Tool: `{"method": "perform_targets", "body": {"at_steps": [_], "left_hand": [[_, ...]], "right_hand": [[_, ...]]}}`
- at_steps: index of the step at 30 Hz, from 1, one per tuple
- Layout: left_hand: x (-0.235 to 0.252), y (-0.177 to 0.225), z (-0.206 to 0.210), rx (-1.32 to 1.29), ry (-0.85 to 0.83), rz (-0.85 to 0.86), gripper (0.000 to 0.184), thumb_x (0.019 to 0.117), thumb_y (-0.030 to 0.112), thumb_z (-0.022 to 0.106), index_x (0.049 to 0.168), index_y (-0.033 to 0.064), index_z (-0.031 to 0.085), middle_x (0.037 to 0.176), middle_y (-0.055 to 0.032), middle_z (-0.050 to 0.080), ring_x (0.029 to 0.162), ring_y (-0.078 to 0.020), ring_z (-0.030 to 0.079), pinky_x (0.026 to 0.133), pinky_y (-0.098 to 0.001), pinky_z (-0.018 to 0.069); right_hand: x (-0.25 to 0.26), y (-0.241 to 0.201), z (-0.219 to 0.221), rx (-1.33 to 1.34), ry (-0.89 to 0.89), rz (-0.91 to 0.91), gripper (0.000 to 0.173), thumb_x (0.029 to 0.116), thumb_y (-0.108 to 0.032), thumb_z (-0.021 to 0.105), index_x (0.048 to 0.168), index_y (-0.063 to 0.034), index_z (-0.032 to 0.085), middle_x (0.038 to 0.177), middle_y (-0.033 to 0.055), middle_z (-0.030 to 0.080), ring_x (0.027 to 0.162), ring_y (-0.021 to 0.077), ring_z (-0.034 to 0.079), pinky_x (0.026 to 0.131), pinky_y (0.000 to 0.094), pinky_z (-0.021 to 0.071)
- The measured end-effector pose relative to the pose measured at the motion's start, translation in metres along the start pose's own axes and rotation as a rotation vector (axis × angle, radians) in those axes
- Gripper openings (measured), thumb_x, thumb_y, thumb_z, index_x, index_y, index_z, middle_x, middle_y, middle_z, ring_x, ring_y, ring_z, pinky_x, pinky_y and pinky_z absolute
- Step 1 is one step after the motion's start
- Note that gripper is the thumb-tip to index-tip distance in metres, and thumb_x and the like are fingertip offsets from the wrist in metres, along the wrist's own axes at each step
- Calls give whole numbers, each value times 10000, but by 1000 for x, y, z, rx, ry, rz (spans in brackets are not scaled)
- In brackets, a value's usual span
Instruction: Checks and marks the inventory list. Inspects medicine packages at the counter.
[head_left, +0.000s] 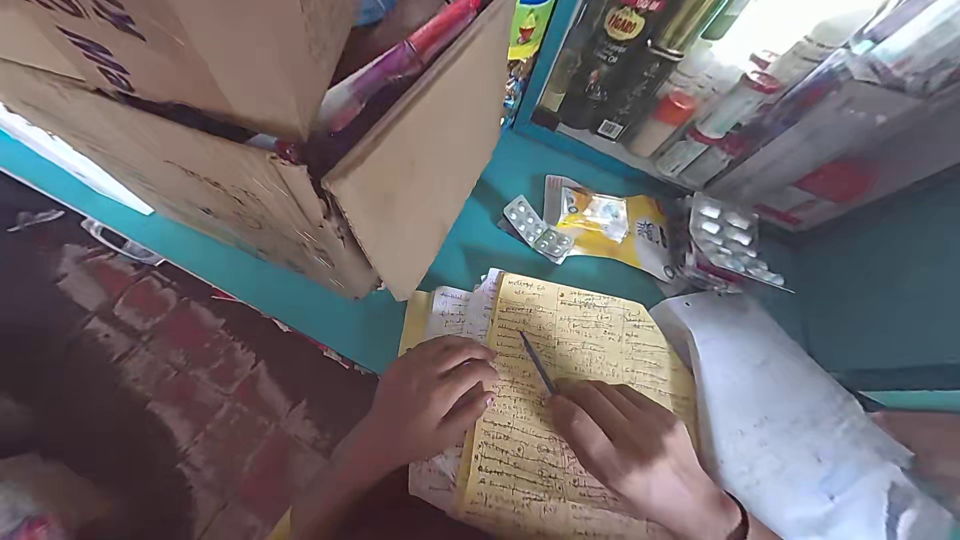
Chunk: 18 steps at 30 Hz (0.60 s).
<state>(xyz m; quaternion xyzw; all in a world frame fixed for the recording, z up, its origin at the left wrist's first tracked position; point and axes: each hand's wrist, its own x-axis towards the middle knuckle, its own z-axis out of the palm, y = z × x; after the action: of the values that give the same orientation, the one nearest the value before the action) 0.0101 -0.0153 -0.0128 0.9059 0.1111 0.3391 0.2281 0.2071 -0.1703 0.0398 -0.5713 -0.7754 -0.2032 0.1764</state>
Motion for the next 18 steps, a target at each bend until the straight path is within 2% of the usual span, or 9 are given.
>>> {"method": "perform_targets", "body": {"at_steps": [7, 12, 18], "left_hand": [[2, -1, -2, -46, -15, -32, 286, 1032, 320, 537, 1041, 133, 754, 1177, -24, 741, 1165, -146, 661, 986, -316, 514], [-1, -1, -2, -47, -21, -35, 289, 1046, 311, 524, 1047, 129, 749, 1198, -29, 735, 1199, -141, 643, 1025, -308, 495], [-1, -2, 0, -47, -13, -25, 293, 1055, 309, 509, 1042, 127, 739, 1189, -33, 735, 1192, -142, 644, 1021, -306, 492]], "right_hand": [[-8, 8, 9, 105, 36, 83, 144, 1034, -171, 543, 1003, -82, 652, 905, 122, 727, 779, 235, 691, 710, 308, 545], [-9, 7, 9, 145, 37, 134, 136, 1038, -152, 518, 1034, -79, 633, 919, 129, 725, 797, 231, 690, 703, 292, 538], [-10, 7, 9, 212, 55, 199, 149, 1048, -164, 502, 1037, -75, 620, 904, 124, 716, 779, 208, 681, 666, 269, 528]]}}
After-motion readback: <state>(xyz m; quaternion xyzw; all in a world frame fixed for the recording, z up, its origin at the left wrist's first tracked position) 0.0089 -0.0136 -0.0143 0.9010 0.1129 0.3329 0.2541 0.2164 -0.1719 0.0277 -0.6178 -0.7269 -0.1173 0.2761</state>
